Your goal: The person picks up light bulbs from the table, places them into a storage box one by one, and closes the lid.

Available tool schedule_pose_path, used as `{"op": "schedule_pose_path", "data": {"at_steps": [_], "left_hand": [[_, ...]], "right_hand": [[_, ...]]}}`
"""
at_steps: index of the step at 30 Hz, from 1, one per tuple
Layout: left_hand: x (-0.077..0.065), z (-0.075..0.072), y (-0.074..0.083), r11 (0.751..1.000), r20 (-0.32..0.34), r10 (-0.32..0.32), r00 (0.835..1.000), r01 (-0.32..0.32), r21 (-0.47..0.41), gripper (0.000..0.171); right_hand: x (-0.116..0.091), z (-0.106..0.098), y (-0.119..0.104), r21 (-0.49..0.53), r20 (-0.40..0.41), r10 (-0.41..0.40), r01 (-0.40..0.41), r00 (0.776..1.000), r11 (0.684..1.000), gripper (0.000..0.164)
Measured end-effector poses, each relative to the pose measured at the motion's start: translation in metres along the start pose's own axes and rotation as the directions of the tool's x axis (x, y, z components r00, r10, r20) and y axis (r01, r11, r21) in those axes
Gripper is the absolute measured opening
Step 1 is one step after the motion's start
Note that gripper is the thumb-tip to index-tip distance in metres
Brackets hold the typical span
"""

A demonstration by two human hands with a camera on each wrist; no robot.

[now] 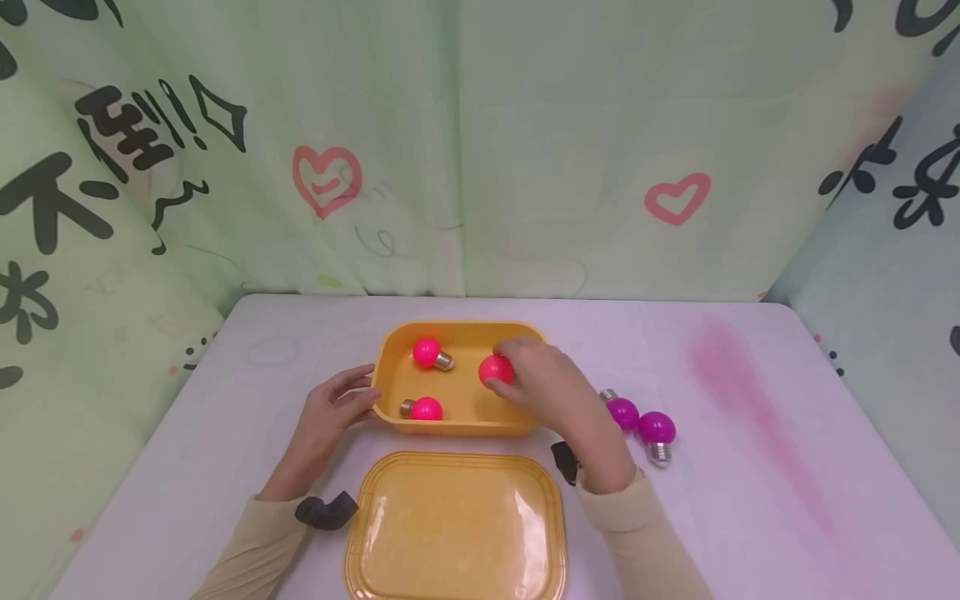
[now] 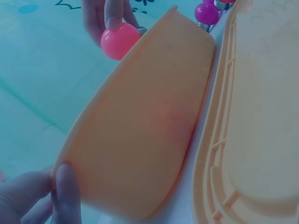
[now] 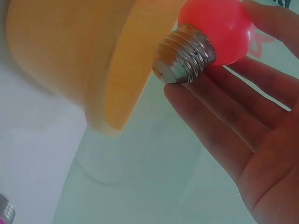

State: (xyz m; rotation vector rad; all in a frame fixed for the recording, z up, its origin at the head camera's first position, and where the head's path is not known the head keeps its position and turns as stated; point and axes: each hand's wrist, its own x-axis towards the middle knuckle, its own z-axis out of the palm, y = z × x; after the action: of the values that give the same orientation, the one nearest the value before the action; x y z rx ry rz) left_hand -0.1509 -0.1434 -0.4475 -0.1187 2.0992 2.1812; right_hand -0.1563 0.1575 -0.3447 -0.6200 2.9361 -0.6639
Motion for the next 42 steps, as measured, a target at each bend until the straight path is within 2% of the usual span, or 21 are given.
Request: {"op": "schedule_pose_path", "data": {"at_steps": [10, 14, 21, 31, 42], "left_hand": [[0.000, 0.000, 0.001, 1.000, -0.004, -0.006, 1.000, 0.006, 0.009, 0.045], [0.000, 0.001, 0.001, 1.000, -0.007, -0.013, 1.000, 0.013, 0.014, 0.045], [0.000, 0.001, 0.001, 1.000, -0.009, -0.012, 1.000, 0.012, 0.025, 0.045], [-0.001, 0.001, 0.001, 0.999, -0.011, -0.015, 1.000, 0.015, 0.042, 0.044], [-0.001, 0.002, 0.001, 0.999, -0.016, -0.025, 1.000, 0.025, 0.038, 0.044]], "right_hand": [[0.019, 0.019, -0.007, -0.033, -0.006, -0.068, 0.067, 0.998, 0.997, 0.034], [0.023, 0.025, -0.008, -0.045, -0.002, -0.072, 0.072, 0.997, 0.996, 0.034], [0.026, 0.033, -0.009, -0.025, 0.014, -0.041, 0.041, 0.999, 0.999, 0.028], [0.031, 0.048, -0.009, -0.057, 0.043, -0.020, 0.022, 0.999, 0.998, 0.029], [0.031, 0.055, -0.010, -0.061, 0.043, -0.081, 0.083, 0.996, 0.995, 0.017]]}}
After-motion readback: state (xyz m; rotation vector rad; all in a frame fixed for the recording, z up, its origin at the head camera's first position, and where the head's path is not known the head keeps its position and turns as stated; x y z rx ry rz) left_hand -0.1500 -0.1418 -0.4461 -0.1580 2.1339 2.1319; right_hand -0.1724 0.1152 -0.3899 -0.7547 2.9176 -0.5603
